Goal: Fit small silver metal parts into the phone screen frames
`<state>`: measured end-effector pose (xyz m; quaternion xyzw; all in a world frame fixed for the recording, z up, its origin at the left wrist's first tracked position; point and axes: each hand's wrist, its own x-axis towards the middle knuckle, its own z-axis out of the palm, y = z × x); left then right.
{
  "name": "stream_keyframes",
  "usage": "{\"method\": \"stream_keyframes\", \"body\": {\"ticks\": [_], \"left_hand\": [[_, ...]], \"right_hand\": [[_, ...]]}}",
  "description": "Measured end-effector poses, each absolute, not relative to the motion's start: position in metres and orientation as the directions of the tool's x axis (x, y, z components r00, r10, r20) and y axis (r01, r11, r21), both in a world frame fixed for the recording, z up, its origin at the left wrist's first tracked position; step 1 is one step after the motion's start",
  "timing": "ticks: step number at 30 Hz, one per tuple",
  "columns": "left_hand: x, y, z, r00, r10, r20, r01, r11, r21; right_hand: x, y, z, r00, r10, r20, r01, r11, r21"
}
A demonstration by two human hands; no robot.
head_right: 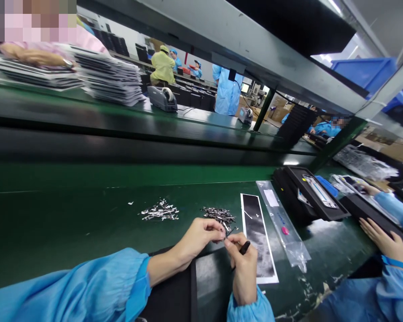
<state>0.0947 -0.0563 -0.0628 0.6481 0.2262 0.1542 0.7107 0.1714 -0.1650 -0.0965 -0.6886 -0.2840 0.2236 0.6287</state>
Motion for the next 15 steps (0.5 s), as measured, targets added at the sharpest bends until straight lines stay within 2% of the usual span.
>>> {"method": "stream_keyframes", "body": {"ticks": [7, 12, 15], "left_hand": [[0.093, -0.053, -0.065, 0.847, 0.524, -0.087, 0.02, 0.132, 0.991], [0.089, -0.049, -0.063, 0.841, 0.53, -0.114, 0.0, 0.21, 0.978], [0.085, -0.048, -0.059, 0.828, 0.542, -0.145, -0.009, 0.271, 0.963]], "right_hand": [[0.185, -0.161, -0.113, 0.842, 0.535, 0.067, 0.162, -0.133, -0.978], [0.194, -0.158, -0.111, 0.824, 0.555, 0.114, 0.297, -0.251, -0.921], [0.187, -0.161, -0.101, 0.811, 0.563, 0.157, 0.352, -0.255, -0.901]]}}
